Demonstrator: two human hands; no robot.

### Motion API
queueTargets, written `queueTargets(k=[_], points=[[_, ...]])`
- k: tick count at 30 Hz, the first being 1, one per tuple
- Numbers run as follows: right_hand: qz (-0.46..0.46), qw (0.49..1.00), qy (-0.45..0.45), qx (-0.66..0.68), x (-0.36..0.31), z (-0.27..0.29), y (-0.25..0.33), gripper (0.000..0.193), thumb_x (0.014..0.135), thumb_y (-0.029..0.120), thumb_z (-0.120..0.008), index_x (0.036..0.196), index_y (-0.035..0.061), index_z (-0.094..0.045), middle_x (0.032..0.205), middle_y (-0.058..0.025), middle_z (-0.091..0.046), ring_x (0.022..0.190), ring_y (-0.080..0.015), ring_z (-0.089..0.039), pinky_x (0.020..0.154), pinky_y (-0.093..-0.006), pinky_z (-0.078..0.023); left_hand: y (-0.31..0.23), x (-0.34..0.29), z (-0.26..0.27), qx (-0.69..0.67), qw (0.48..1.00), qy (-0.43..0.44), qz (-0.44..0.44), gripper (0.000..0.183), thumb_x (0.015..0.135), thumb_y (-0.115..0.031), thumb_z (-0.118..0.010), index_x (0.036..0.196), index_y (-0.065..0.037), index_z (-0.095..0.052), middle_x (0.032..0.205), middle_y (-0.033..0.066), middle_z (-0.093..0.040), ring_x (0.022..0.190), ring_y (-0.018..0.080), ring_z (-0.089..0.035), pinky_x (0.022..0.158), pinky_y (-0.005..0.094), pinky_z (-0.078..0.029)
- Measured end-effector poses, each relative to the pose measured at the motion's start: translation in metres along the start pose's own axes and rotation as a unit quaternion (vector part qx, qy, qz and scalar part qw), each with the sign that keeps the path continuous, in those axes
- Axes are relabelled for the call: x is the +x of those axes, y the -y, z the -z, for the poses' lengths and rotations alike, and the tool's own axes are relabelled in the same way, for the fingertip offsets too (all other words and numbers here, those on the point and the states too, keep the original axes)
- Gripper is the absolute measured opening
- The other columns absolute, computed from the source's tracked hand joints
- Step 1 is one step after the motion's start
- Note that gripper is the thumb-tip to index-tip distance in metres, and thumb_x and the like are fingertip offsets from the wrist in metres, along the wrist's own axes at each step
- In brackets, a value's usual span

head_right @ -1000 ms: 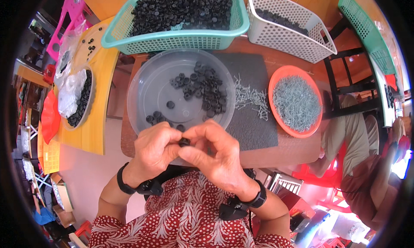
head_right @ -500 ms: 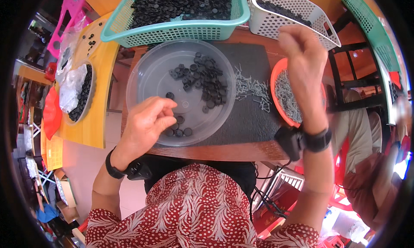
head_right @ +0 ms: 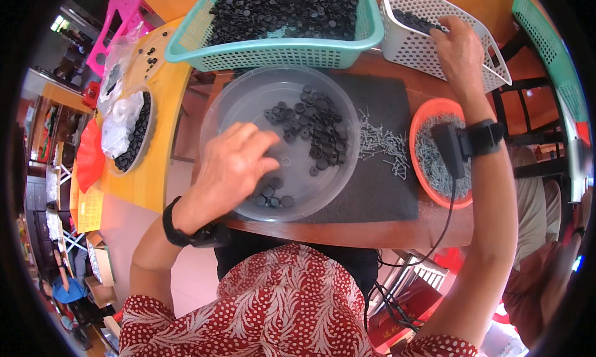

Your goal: Manually inserting metal pins into black plastic circular components at a workshop table.

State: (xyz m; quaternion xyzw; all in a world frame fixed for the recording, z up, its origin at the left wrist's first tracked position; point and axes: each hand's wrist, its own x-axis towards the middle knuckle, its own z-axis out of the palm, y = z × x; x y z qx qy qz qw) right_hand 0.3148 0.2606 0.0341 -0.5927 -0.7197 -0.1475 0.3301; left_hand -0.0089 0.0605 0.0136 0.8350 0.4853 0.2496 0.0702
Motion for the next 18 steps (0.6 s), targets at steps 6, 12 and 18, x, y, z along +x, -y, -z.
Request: queueTargets(k=[6,12,18], points=[[0.004,0.976,0.015,0.219,-0.054,0.021,0.049,0.017,0.077,0.013,-0.063,0.091,0.0033,-0.064,0.086,-0.0128,-0.063,0.078,-0.0264,-0.061,0.072,-0.0348,-0.047,-0.013,0.012,-0.033,-0.067,0.994,0.04,-0.081,0.025,0.063,-0.007,-0.072,0.082,-0.001,-0.057,0.072,0.0103,-0.051,0.07,0.028,-0.053,0.059,0.0374,-0.043],[-0.052,0.94,0.141,0.307,-0.119,0.058,0.07,0.009,0.076,0.003,-0.063,0.085,0.0004,-0.063,0.083,-0.0158,-0.062,0.081,-0.0321,-0.06,0.07,-0.0355,-0.048,-0.016,0.017,-0.045,-0.009,0.994,0.073,-0.081,0.021,0.068,-0.01,-0.071,0.072,-0.002,-0.052,0.069,0.0115,-0.053,0.069,0.0301,-0.054,0.059,0.0393,-0.044],[0.066,0.958,0.142,0.241,-0.162,0.064,0.067,0.012,0.066,-0.001,-0.066,0.077,0.002,-0.062,0.073,-0.0126,-0.056,0.072,-0.0317,-0.055,0.061,-0.039,-0.045,-0.013,0.011,-0.038,-0.04,0.993,0.075,-0.079,0.019,0.066,-0.005,-0.069,0.071,-0.002,-0.051,0.069,0.012,-0.053,0.068,0.0314,-0.053,0.059,0.0411,-0.043]])
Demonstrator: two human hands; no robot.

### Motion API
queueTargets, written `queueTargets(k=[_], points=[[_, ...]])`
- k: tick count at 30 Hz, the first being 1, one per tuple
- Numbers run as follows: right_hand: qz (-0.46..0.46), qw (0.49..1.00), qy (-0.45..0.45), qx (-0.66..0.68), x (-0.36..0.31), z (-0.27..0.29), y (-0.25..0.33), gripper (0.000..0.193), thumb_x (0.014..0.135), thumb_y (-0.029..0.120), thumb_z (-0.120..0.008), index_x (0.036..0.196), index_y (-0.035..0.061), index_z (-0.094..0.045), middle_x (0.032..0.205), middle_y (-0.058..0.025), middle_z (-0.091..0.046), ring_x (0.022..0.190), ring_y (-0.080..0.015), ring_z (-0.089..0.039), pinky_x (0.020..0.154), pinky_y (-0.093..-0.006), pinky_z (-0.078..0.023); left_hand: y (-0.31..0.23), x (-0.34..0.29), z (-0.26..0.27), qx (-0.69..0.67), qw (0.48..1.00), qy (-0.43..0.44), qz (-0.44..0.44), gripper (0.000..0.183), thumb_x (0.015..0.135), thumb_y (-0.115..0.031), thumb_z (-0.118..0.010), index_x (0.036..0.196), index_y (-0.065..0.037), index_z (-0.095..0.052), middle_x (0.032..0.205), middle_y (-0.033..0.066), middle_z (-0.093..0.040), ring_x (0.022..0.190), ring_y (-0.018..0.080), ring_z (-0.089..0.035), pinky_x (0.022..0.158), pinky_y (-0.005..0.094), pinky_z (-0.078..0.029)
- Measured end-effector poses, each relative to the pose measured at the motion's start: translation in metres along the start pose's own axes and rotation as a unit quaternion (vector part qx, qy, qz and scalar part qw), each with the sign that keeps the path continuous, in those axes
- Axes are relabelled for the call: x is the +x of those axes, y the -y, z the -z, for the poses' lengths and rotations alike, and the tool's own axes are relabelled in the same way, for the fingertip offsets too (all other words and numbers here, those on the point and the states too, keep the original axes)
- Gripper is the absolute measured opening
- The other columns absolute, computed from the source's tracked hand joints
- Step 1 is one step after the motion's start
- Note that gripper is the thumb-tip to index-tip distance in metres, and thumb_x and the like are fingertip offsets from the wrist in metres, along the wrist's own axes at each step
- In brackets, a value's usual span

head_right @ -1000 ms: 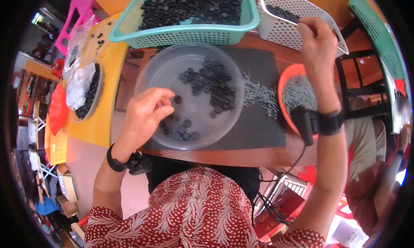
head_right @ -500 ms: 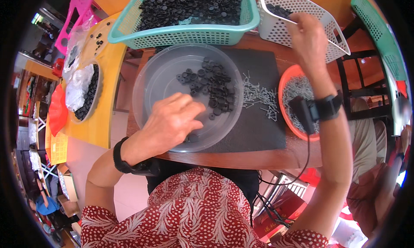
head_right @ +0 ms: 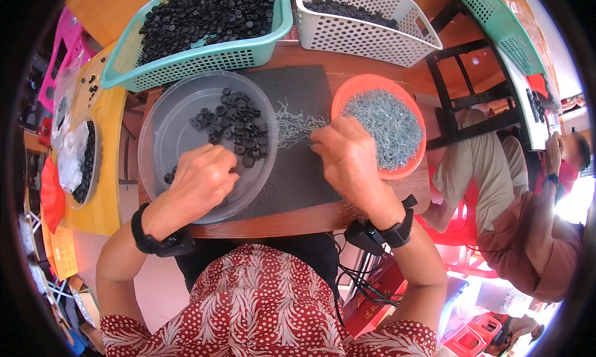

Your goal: Manually inserting metal pins into black plastic circular components at a workshop table.

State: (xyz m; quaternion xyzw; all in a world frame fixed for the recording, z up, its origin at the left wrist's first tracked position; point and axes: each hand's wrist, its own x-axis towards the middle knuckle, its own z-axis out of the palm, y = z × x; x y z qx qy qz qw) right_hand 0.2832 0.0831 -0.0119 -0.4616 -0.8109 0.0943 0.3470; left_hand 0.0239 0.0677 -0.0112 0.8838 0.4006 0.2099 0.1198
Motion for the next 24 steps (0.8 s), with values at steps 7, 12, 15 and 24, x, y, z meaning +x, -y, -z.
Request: queueTargets(k=[7,12,15,24], points=[[0.082,0.983,0.063,-0.152,-0.002,-0.009,0.001,0.013,0.058,-0.006,-0.06,0.063,0.0011,-0.05,0.069,-0.0124,-0.047,0.067,-0.0301,-0.048,0.057,-0.0391,-0.042,-0.007,-0.013,0.026,-0.15,0.981,-0.02,0.123,0.016,0.071,0.002,-0.067,0.085,0.0,-0.059,0.073,0.0051,-0.056,0.064,0.014,-0.057,0.058,0.0254,-0.044],[0.109,0.981,0.07,-0.145,0.003,-0.013,0.002,0.013,0.06,-0.006,-0.056,0.064,0.0015,-0.047,0.069,-0.013,-0.046,0.067,-0.03,-0.048,0.057,-0.0388,-0.042,-0.013,-0.032,0.029,-0.415,0.861,-0.039,0.292,0.017,0.077,0.001,-0.067,0.093,0.0,-0.061,0.08,-0.0004,-0.059,0.07,0.0035,-0.054,0.064,0.0177,-0.044],[0.117,0.981,0.06,-0.146,0.001,-0.014,0.002,0.013,0.06,-0.006,-0.056,0.065,0.0011,-0.047,0.07,-0.0131,-0.046,0.067,-0.03,-0.048,0.058,-0.0392,-0.042,-0.014,-0.04,0.027,-0.512,0.796,-0.061,0.318,0.016,0.079,0.002,-0.066,0.095,0.0,-0.062,0.083,-0.0008,-0.06,0.075,0.0025,-0.054,0.068,0.0173,-0.045],[0.058,0.994,0.064,-0.072,0.002,-0.007,0.015,0.022,0.063,-0.006,-0.063,0.083,0.0005,-0.056,0.077,-0.0132,-0.051,0.073,-0.0319,-0.05,0.062,-0.0403,-0.043,-0.018,-0.048,0.024,-0.554,0.769,-0.135,0.291,0.018,0.078,0.004,-0.066,0.095,0.001,-0.062,0.085,0.0,-0.06,0.076,0.0047,-0.055,0.07,0.0187,-0.046]])
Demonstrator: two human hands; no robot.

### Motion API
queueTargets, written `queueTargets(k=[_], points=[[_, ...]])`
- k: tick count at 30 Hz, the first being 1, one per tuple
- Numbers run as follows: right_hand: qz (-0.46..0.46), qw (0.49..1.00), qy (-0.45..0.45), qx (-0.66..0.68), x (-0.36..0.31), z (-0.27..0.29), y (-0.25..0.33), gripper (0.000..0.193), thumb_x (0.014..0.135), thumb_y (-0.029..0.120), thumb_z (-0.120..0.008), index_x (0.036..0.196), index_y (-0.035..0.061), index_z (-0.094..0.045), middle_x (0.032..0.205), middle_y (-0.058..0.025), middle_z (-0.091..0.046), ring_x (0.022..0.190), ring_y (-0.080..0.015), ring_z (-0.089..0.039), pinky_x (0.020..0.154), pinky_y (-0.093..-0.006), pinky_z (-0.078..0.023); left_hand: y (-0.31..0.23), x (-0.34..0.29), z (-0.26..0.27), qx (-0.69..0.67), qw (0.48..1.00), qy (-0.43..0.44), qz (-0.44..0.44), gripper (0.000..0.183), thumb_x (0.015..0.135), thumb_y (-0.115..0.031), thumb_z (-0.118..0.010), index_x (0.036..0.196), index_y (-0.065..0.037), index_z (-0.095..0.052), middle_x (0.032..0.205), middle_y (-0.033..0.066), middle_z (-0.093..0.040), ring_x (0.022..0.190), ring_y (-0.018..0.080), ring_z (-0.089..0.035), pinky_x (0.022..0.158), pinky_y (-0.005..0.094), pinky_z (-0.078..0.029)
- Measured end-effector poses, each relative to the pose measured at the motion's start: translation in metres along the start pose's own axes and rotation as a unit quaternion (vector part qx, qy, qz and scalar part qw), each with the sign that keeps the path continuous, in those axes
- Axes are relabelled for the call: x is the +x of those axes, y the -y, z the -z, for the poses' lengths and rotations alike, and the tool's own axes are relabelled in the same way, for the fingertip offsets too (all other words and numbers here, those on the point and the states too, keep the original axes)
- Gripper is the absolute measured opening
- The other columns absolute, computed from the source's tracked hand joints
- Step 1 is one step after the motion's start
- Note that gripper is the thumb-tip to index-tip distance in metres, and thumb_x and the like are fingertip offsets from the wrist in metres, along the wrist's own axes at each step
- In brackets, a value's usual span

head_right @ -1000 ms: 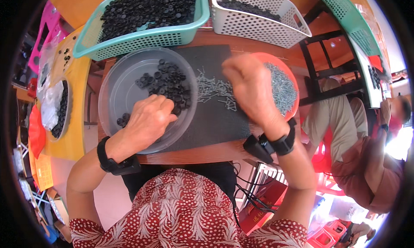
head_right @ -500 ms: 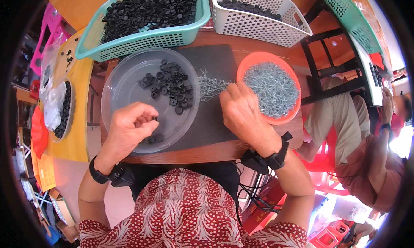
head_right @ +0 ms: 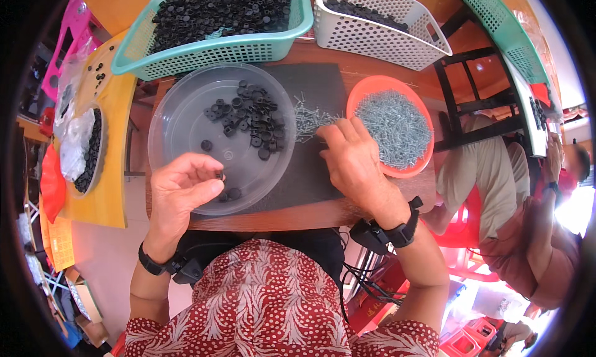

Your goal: Manually inserting metal pins into black plastic circular components at a workshop table.

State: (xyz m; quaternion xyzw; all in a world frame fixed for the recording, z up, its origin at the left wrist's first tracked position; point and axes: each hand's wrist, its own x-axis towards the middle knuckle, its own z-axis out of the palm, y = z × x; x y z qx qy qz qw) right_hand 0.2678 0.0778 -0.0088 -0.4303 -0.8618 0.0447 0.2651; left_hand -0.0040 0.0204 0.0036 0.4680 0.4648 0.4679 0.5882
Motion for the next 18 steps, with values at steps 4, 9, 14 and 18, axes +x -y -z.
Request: queueTargets(k=[4,9,14,18], points=[[-0.056,0.998,-0.011,0.003,-0.008,0.003,-0.003,0.026,0.063,-0.006,-0.068,0.087,0.0012,-0.06,0.082,-0.0115,-0.056,0.079,-0.03,-0.053,0.066,-0.0381,-0.043,-0.001,-0.001,-0.003,-0.01,1.0,-0.012,0.001,0.019,0.077,-0.001,-0.068,0.095,0.002,-0.062,0.081,0.0063,-0.064,0.07,0.0099,-0.059,0.061,0.0204,-0.047],[-0.016,0.998,-0.028,-0.056,-0.008,-0.007,-0.007,0.016,0.062,-0.003,-0.065,0.076,0.0027,-0.06,0.075,-0.011,-0.052,0.072,-0.0305,-0.05,0.06,-0.0398,-0.043,-0.004,-0.001,-0.007,-0.035,0.999,-0.004,0.024,0.02,0.076,-0.001,-0.068,0.094,0.002,-0.062,0.08,0.0088,-0.065,0.067,0.0116,-0.06,0.056,0.0214,-0.046],[-0.022,0.997,0.016,-0.079,0.0,-0.008,-0.009,0.016,0.065,-0.003,-0.068,0.078,0.0016,-0.06,0.076,-0.0108,-0.053,0.074,-0.0303,-0.051,0.064,-0.0394,-0.043,0.0,-0.005,-0.008,-0.062,0.998,0.02,0.013,0.018,0.08,0.003,-0.066,0.098,0.002,-0.062,0.087,0.0021,-0.061,0.078,0.006,-0.056,0.07,0.0187,-0.046],[-0.038,0.997,0.06,-0.011,0.003,-0.002,-0.002,0.016,0.065,-0.004,-0.067,0.078,0.0006,-0.059,0.077,-0.0118,-0.056,0.077,-0.0313,-0.053,0.065,-0.0393,-0.043,0.002,-0.006,-0.01,-0.07,0.997,0.018,-0.002,0.019,0.08,0.004,-0.066,0.098,0.003,-0.062,0.088,0.0018,-0.061,0.078,0.0058,-0.055,0.071,0.0189,-0.045]])
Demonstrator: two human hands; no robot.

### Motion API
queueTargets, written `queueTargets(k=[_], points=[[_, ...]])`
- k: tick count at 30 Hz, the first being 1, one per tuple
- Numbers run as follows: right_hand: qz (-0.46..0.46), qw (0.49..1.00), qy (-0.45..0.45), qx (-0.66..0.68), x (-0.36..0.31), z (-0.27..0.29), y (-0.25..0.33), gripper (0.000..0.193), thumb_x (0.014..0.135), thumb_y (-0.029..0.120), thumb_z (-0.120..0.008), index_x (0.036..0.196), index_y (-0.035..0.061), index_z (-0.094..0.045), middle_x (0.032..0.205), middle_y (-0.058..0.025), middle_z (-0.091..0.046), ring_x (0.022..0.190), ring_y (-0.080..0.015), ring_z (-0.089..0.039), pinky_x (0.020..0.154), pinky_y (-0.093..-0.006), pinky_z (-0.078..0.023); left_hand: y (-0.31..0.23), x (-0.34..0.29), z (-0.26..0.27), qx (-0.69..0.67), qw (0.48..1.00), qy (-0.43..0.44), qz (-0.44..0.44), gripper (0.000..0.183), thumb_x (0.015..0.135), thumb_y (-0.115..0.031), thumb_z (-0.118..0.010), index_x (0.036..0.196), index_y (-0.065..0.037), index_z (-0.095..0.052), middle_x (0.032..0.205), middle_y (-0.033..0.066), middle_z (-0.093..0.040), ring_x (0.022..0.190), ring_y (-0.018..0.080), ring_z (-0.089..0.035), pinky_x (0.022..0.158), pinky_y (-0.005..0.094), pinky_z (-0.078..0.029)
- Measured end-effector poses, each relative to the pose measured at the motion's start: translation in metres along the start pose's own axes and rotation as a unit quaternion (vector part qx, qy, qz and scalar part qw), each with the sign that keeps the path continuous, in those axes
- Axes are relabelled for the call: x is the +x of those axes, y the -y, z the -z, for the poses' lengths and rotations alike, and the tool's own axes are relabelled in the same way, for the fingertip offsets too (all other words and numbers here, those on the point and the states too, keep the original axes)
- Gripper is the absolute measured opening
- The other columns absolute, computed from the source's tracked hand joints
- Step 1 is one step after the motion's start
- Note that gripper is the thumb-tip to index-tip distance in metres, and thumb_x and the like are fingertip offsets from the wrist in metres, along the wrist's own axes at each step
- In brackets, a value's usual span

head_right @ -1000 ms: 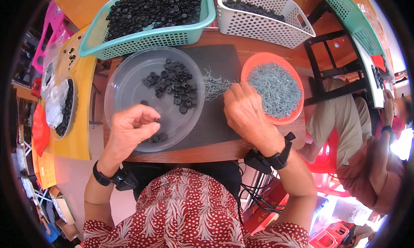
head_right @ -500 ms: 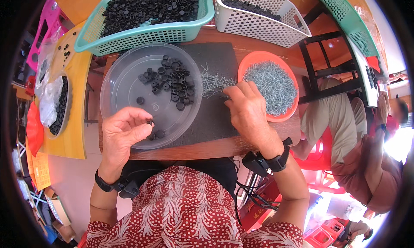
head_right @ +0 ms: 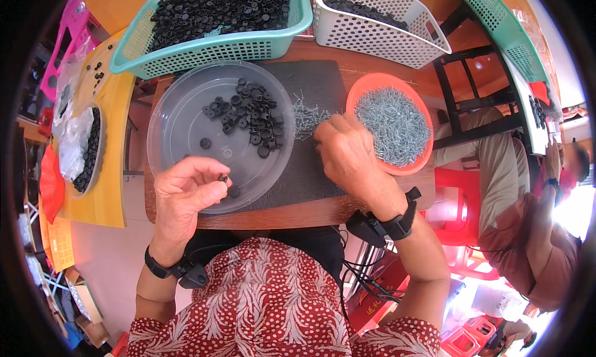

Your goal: Manually inserting metal pins into black plastic circular components at a workshop table.

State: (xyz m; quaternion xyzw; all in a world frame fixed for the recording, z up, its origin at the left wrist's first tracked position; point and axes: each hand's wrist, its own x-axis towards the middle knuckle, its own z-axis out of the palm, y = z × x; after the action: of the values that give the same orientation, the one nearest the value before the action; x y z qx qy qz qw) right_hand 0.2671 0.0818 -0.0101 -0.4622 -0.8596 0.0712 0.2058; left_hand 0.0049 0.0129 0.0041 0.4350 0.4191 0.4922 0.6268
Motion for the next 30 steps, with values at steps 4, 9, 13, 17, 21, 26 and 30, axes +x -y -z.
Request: queueTargets(k=[4,9,13,17,21,26,30], points=[[0.018,0.998,-0.046,0.041,-0.004,-0.001,0.003,0.018,0.062,-0.005,-0.065,0.076,0.0023,-0.058,0.075,-0.012,-0.054,0.074,-0.0321,-0.054,0.062,-0.0408,-0.044,0.001,0.0,-0.003,-0.002,0.999,-0.039,0.002,0.021,0.075,0.0,-0.069,0.094,0.002,-0.063,0.08,0.0053,-0.062,0.073,0.0108,-0.06,0.064,0.0206,-0.047],[-0.02,0.997,-0.071,0.018,-0.008,0.002,-0.002,0.019,0.064,-0.006,-0.067,0.08,0.002,-0.061,0.078,-0.01,-0.057,0.076,-0.03,-0.054,0.065,-0.0388,-0.044,-0.002,-0.001,0.0,-0.004,1.0,-0.022,0.007,0.019,0.078,0.0,-0.068,0.096,0.003,-0.062,0.083,0.0048,-0.062,0.073,0.0086,-0.058,0.065,0.0195,-0.046],[0.027,0.996,-0.078,0.015,-0.003,-0.008,0.0,0.016,0.061,-0.006,-0.063,0.073,0.0031,-0.059,0.075,-0.0108,-0.053,0.073,-0.0308,-0.052,0.061,-0.0397,-0.044,-0.007,-0.001,-0.001,-0.009,0.999,-0.004,0.039,0.018,0.081,0.0,-0.066,0.098,0.004,-0.062,0.087,0.0046,-0.063,0.075,0.007,-0.058,0.066,0.0183,-0.045],[0.081,0.995,-0.048,-0.023,0.002,-0.01,0.0,0.013,0.059,-0.005,-0.06,0.069,0.0019,-0.054,0.072,-0.0112,-0.048,0.07,-0.0298,-0.048,0.059,-0.0395,-0.041,-0.004,-0.002,-0.001,-0.018,0.999,-0.005,0.028,0.018,0.081,0.001,-0.066,0.099,0.004,-0.062,0.09,0.0063,-0.064,0.079,0.008,-0.059,0.068,0.0192,-0.047],[0.12,0.991,-0.042,-0.026,0.003,-0.009,-0.001,0.013,0.06,-0.005,-0.059,0.066,0.0009,-0.05,0.07,-0.012,-0.046,0.067,-0.03,-0.046,0.058,-0.0398,-0.04,0.0,-0.005,-0.003,-0.029,0.999,-0.012,-0.008,0.022,0.079,0.004,-0.067,0.1,0.003,-0.061,0.091,0.0047,-0.062,0.081,0.0081,-0.059,0.073,0.0205,-0.048],[0.114,0.991,-0.069,0.014,-0.003,0.001,0.017,0.016,0.064,-0.008,-0.06,0.074,-0.0001,-0.05,0.071,-0.0129,-0.048,0.067,-0.0308,-0.048,0.058,-0.0396,-0.04,0.005,-0.007,-0.004,-0.001,0.997,-0.013,-0.074,0.025,0.076,0.006,-0.067,0.1,0.003,-0.06,0.09,0.0077,-0.062,0.082,0.0139,-0.061,0.073,0.0236,-0.049],[-0.005,0.985,-0.036,0.17,-0.004,0.02,0.051,0.017,0.07,-0.009,-0.061,0.081,-0.0001,-0.053,0.077,-0.0131,-0.054,0.068,-0.0307,-0.052,0.058,-0.0373,-0.041,0.002,-0.009,-0.001,0.08,0.991,-0.001,-0.107,0.024,0.076,0.006,-0.068,0.099,0.005,-0.062,0.095,0.0101,-0.059,0.083,0.0141,-0.059,0.071,0.0235,-0.048]])
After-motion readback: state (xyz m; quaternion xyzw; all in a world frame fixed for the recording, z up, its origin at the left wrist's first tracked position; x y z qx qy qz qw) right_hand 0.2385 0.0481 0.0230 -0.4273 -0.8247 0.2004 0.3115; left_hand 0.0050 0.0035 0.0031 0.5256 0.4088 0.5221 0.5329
